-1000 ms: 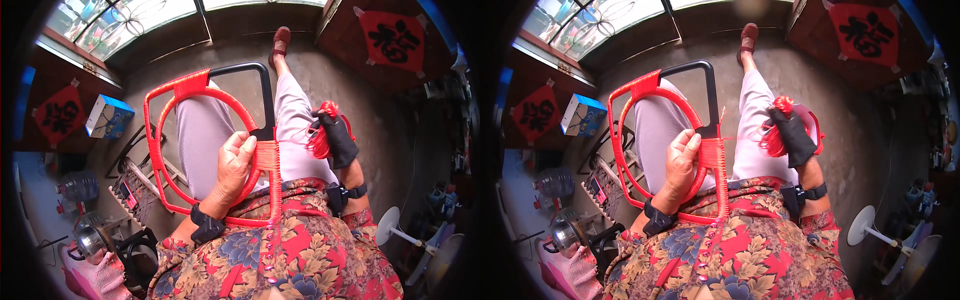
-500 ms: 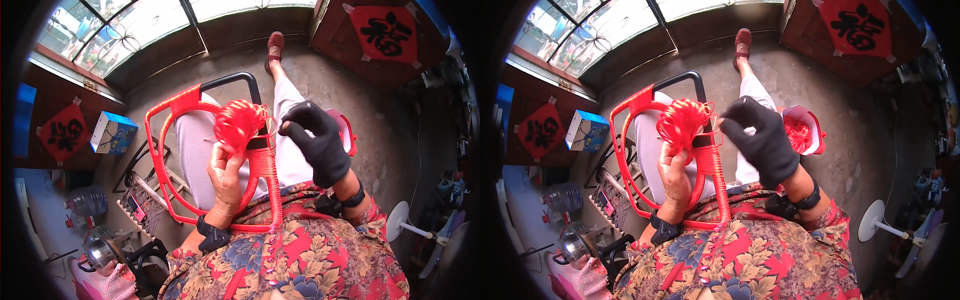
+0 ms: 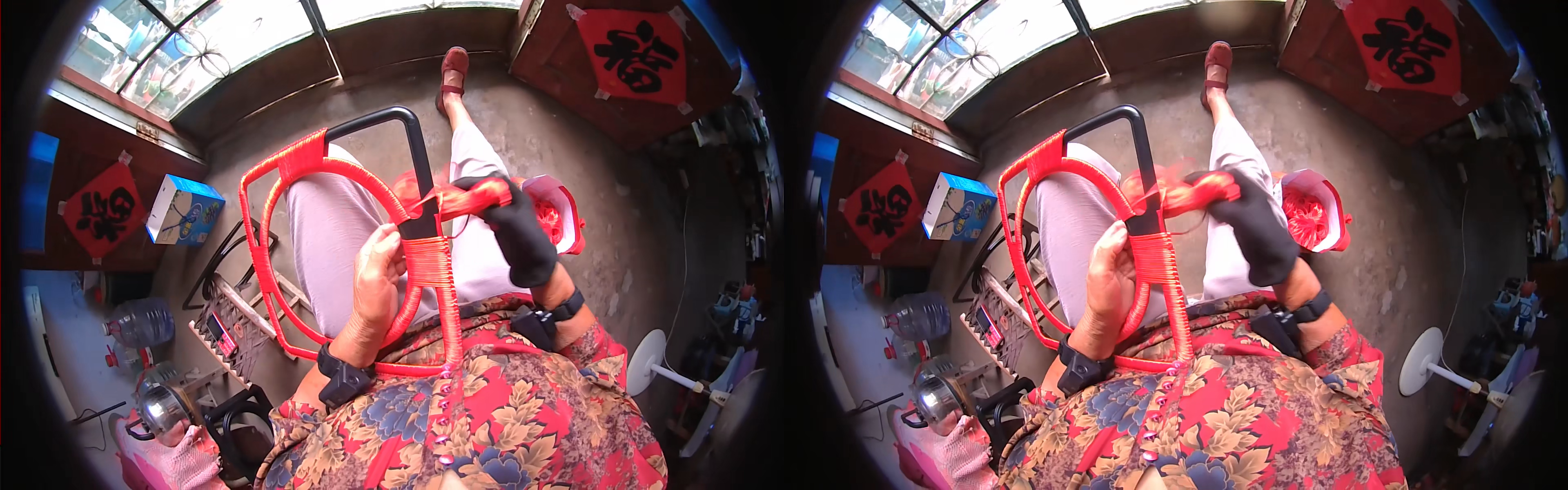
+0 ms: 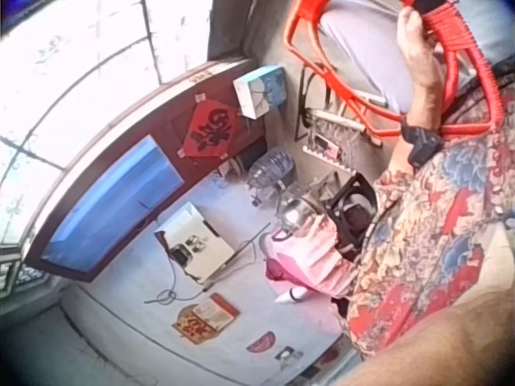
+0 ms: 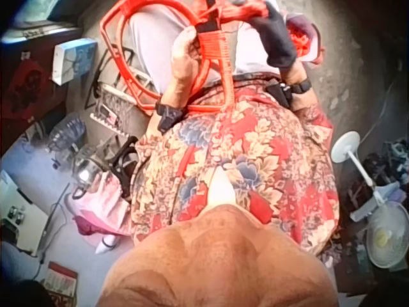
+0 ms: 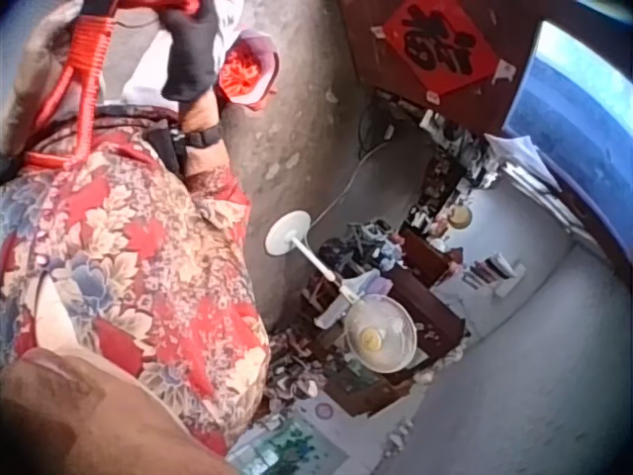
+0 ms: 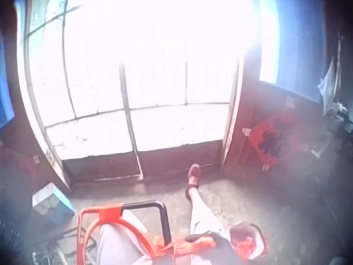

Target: Wrapping red plastic cord around a black square chair frame.

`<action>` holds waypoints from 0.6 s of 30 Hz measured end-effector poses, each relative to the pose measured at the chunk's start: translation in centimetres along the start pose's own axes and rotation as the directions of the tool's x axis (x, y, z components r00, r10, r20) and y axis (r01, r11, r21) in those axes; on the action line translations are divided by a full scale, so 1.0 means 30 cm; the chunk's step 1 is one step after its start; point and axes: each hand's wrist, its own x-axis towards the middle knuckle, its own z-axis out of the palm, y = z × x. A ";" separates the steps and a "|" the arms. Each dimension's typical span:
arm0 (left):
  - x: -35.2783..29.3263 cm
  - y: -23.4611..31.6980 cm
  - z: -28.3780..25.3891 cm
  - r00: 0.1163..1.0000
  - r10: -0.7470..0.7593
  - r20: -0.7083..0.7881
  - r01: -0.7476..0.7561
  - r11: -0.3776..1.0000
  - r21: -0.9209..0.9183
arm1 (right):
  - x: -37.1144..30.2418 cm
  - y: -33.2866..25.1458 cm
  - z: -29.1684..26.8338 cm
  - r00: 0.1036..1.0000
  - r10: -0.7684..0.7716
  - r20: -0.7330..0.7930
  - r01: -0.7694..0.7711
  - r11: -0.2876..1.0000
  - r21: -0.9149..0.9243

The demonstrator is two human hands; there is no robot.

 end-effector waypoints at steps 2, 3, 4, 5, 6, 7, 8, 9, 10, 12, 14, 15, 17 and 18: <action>0.005 -0.005 -0.025 0.999 0.023 0.039 -0.021 0.998 -0.061 | -0.083 0.087 -0.172 0.998 -0.021 -0.059 0.051 0.813 0.580; 0.004 -0.006 -0.026 0.996 0.044 0.082 -0.036 0.994 -0.102 | -0.121 0.096 -0.262 0.985 0.037 -0.166 0.081 0.758 0.648; 0.002 0.003 -0.014 0.996 0.045 0.080 -0.036 0.993 -0.111 | -0.156 0.097 -0.322 0.966 0.042 -0.256 0.151 0.713 0.685; -0.001 0.015 0.000 0.994 0.075 0.083 -0.069 0.995 -0.068 | -0.203 0.088 -0.403 0.947 0.022 -0.320 0.218 0.687 0.693; -0.008 0.021 0.006 0.991 0.112 0.078 -0.111 0.994 -0.021 | -0.235 0.088 -0.466 0.937 0.014 -0.348 0.251 0.665 0.704; -0.009 0.022 0.007 0.991 0.112 0.074 -0.110 0.993 -0.031 | -0.279 0.076 -0.517 0.921 -0.001 -0.388 0.292 0.663 0.690; -0.006 0.017 0.007 0.991 0.103 0.087 -0.099 0.994 -0.046 | -0.323 0.066 -0.562 0.903 -0.028 -0.428 0.335 0.667 0.665; -0.006 0.018 0.006 0.991 0.095 0.093 -0.090 0.994 -0.056 | -0.343 0.048 -0.569 0.894 -0.044 -0.446 0.353 0.684 0.639; -0.006 0.019 0.006 0.991 0.088 0.100 -0.082 0.994 -0.066 | -0.360 0.036 -0.571 0.890 -0.065 -0.452 0.358 0.713 0.603; -0.005 0.019 0.015 0.992 0.083 0.095 -0.073 0.992 -0.105 | -0.372 0.024 -0.536 0.894 -0.099 -0.437 0.337 0.790 0.512; -0.010 0.020 0.018 0.993 0.079 0.083 -0.067 0.988 -0.137 | -0.324 0.004 -0.399 0.932 -0.134 -0.338 0.235 0.930 0.282; -0.004 0.018 0.023 0.993 0.060 0.099 -0.046 0.989 -0.137 | -0.302 -0.007 -0.301 0.944 -0.189 -0.270 0.205 0.978 0.030; -0.010 0.021 0.019 0.994 0.053 0.095 -0.040 0.991 -0.131 | -0.185 -0.087 -0.105 0.999 0.019 -0.034 -0.020 0.999 -0.027; -0.012 0.018 0.019 0.993 0.056 0.103 -0.042 0.990 -0.135 | -0.113 -0.109 -0.020 0.973 0.230 0.018 -0.230 0.973 0.016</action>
